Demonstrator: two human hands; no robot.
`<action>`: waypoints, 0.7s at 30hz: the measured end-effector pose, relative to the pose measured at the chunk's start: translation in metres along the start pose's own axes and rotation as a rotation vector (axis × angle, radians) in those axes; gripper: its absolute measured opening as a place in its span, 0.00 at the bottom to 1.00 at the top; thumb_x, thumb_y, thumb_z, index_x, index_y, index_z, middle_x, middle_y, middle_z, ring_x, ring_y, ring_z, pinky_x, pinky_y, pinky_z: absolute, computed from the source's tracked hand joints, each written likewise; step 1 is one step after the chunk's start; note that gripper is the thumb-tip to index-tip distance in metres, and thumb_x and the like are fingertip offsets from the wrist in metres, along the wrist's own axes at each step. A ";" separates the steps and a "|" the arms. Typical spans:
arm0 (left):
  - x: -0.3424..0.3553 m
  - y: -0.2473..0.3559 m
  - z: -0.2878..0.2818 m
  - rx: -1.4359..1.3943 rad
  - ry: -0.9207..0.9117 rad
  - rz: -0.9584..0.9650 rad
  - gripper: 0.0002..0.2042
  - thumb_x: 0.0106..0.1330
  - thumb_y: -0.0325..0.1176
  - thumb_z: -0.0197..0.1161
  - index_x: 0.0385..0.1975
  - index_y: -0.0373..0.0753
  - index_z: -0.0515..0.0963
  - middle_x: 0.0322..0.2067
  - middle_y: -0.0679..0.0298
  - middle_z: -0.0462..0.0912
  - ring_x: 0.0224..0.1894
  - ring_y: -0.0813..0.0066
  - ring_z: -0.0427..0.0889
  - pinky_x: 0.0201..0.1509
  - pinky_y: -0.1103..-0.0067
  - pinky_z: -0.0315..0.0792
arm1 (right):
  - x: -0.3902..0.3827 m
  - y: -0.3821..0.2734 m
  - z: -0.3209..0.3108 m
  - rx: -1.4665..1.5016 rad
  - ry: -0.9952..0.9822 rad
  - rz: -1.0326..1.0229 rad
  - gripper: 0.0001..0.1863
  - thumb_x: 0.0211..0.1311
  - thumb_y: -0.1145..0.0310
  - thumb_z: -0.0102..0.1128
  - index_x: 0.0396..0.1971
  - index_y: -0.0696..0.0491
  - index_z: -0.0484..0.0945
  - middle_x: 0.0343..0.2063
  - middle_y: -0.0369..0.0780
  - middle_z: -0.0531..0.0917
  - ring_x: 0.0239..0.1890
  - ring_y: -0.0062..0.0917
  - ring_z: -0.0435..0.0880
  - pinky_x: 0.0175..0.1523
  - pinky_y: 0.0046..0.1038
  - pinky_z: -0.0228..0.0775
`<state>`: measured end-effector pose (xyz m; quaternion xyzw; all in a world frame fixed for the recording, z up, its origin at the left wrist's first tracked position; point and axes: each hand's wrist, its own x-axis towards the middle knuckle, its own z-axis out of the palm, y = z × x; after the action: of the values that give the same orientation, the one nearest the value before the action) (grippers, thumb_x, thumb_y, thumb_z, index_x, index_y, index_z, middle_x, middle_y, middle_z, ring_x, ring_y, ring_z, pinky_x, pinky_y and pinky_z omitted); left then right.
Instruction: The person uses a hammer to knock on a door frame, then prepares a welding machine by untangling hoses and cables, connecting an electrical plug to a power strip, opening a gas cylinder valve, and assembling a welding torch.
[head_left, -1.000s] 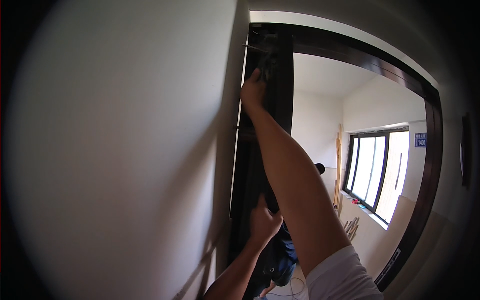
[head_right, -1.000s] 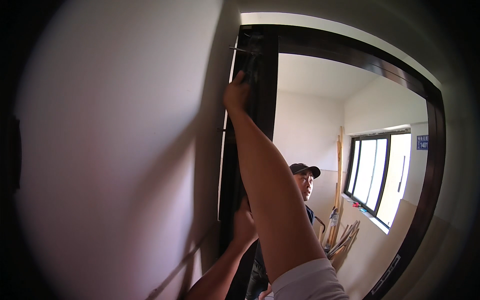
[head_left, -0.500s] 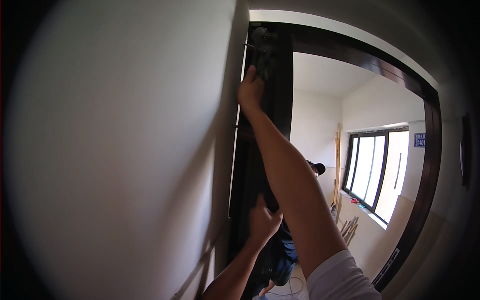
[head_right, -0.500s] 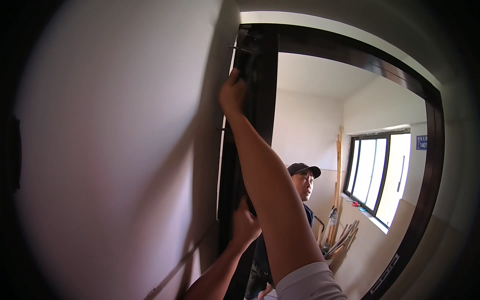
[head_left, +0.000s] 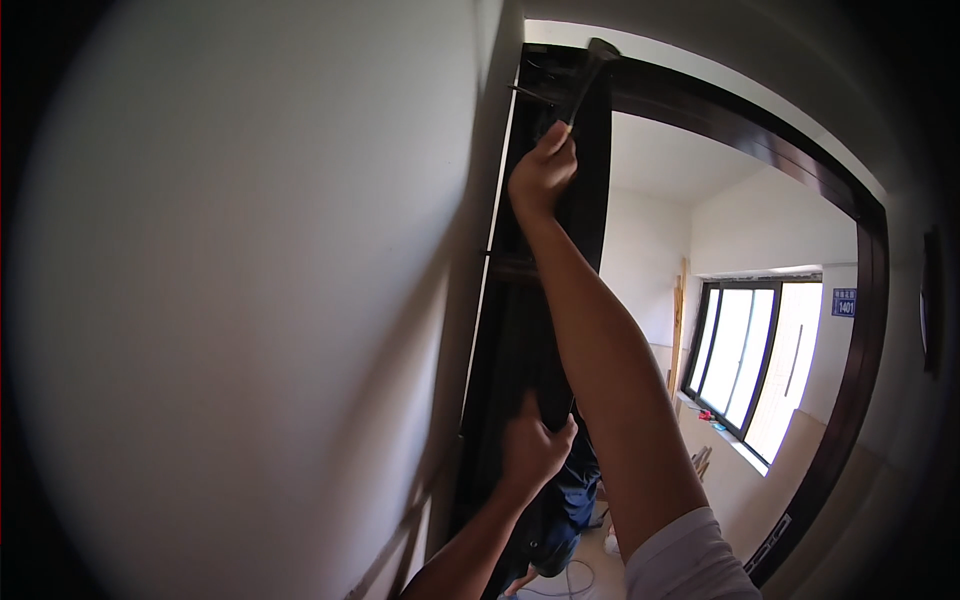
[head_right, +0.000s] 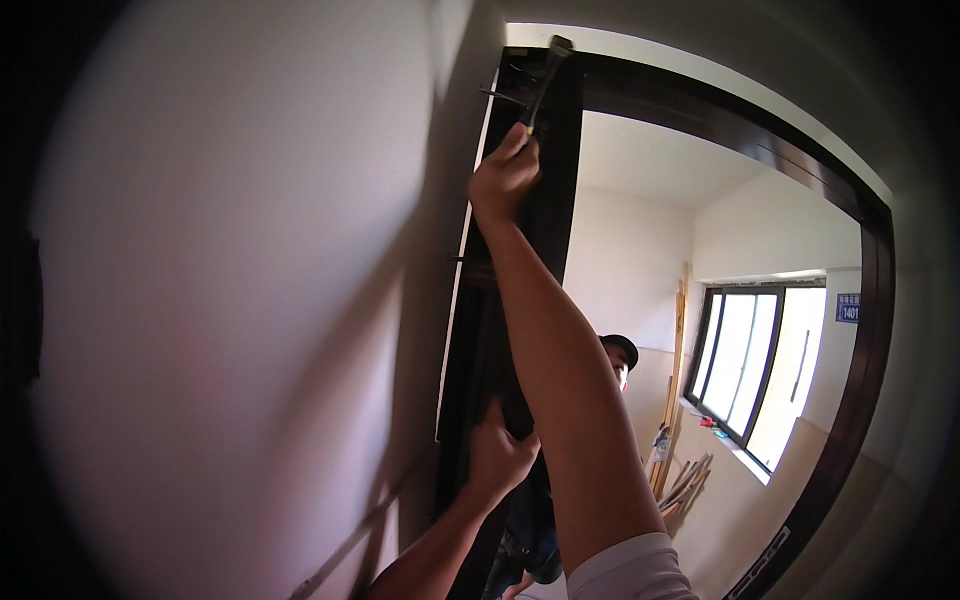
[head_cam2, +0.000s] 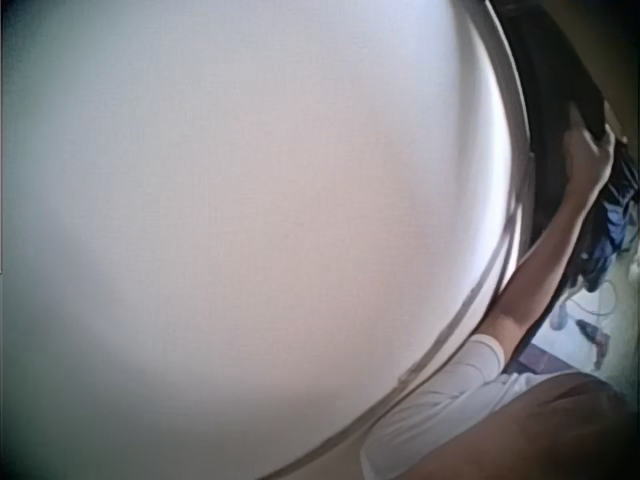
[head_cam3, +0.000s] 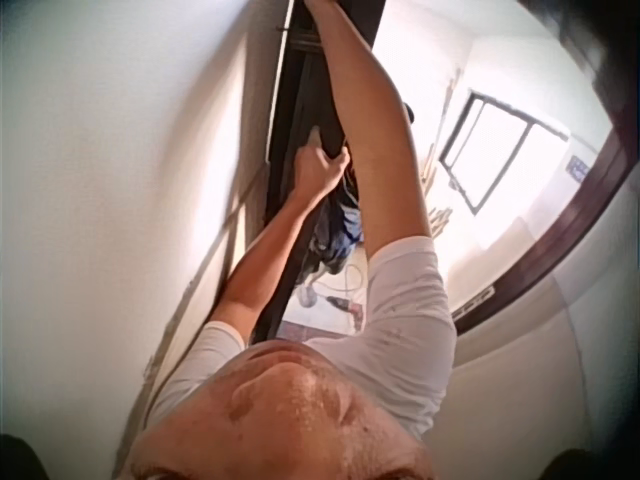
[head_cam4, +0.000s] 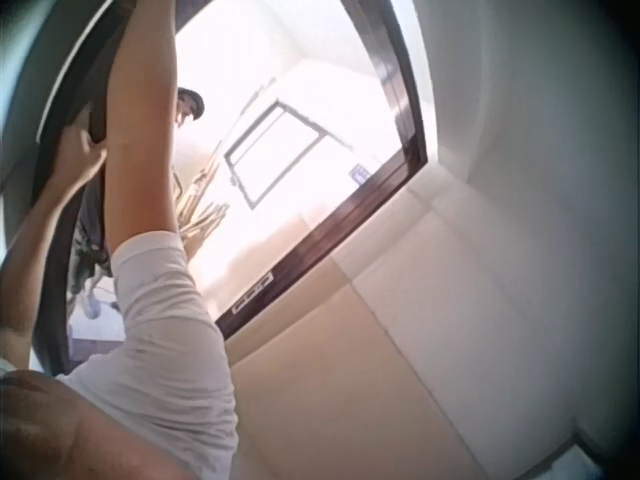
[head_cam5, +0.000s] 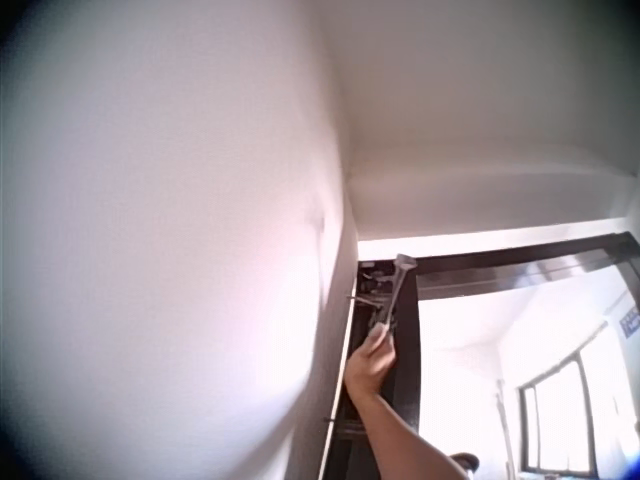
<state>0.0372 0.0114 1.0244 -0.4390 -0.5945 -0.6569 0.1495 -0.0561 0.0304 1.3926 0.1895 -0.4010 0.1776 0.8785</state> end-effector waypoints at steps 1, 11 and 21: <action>0.000 -0.001 0.000 0.008 0.009 0.009 0.24 0.68 0.40 0.72 0.57 0.30 0.75 0.23 0.54 0.87 0.23 0.61 0.89 0.29 0.67 0.86 | -0.002 -0.007 -0.004 0.001 0.008 0.011 0.30 0.85 0.50 0.46 0.30 0.63 0.76 0.20 0.52 0.78 0.23 0.51 0.76 0.31 0.46 0.65; 0.002 0.001 0.011 -0.050 -0.013 -0.024 0.25 0.64 0.37 0.76 0.55 0.30 0.75 0.21 0.54 0.87 0.23 0.59 0.90 0.30 0.67 0.84 | 0.011 -0.028 -0.026 -0.205 -0.388 0.229 0.44 0.80 0.29 0.37 0.28 0.60 0.75 0.18 0.42 0.74 0.21 0.32 0.73 0.32 0.44 0.68; 0.002 -0.001 0.014 -0.025 0.035 0.008 0.28 0.62 0.40 0.76 0.57 0.33 0.75 0.19 0.52 0.85 0.24 0.50 0.89 0.32 0.61 0.84 | 0.058 -0.108 -0.145 0.236 -0.680 0.970 0.33 0.76 0.26 0.43 0.35 0.45 0.71 0.15 0.29 0.65 0.13 0.16 0.59 0.19 0.24 0.52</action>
<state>0.0404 0.0251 1.0241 -0.4316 -0.5817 -0.6713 0.1570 0.1220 0.0150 1.3284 0.1275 -0.6777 0.5306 0.4929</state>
